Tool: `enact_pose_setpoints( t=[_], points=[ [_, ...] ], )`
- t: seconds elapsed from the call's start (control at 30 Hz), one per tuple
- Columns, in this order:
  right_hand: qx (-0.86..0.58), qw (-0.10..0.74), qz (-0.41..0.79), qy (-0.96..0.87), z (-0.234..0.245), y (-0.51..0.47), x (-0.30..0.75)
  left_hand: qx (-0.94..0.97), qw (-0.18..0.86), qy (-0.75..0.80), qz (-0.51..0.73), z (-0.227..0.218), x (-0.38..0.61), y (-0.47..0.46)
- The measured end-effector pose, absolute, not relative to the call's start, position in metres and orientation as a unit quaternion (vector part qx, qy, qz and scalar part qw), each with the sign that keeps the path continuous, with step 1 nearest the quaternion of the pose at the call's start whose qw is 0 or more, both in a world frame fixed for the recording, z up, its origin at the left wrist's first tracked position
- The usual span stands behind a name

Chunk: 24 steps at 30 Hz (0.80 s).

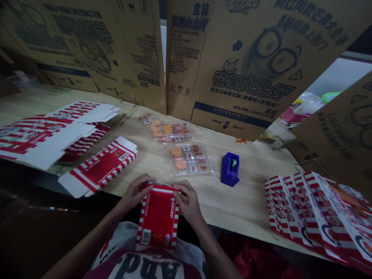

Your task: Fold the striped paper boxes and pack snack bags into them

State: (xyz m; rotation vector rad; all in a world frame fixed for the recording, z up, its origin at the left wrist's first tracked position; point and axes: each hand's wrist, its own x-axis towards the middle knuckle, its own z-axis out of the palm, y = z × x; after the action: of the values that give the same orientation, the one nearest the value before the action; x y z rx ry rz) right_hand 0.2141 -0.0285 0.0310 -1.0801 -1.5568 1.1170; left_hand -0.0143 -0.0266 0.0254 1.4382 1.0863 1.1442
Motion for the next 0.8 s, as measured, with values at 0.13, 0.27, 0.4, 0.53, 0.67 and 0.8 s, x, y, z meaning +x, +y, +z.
enact_pose_setpoints(
  t=[0.13,0.27,0.4,0.53,0.67,0.8],
  points=[
    [-0.438,0.422,0.447,-0.656,0.043,-0.027,0.219,0.65,0.451,0.438,0.428,0.038,-0.024,-0.026],
    [-0.466,0.372,0.419,-0.685,0.052,-0.02,0.218,0.677,0.429,0.448,0.396,0.049,-0.026,-0.022],
    [-0.497,0.324,0.376,-0.712,0.064,-0.012,0.218,0.696,0.406,0.47,0.361,0.057,-0.03,-0.011],
    [-0.497,0.289,0.376,-0.727,0.075,-0.004,0.217,0.69,0.454,0.464,0.32,0.061,-0.033,0.003],
    [-0.497,0.277,0.393,-0.722,0.076,0.002,0.217,0.694,0.468,0.451,0.309,0.062,-0.034,0.01],
    [-0.487,0.257,0.415,-0.724,0.075,0.008,0.217,0.727,0.463,0.419,0.284,0.061,-0.035,0.017]
  ],
)
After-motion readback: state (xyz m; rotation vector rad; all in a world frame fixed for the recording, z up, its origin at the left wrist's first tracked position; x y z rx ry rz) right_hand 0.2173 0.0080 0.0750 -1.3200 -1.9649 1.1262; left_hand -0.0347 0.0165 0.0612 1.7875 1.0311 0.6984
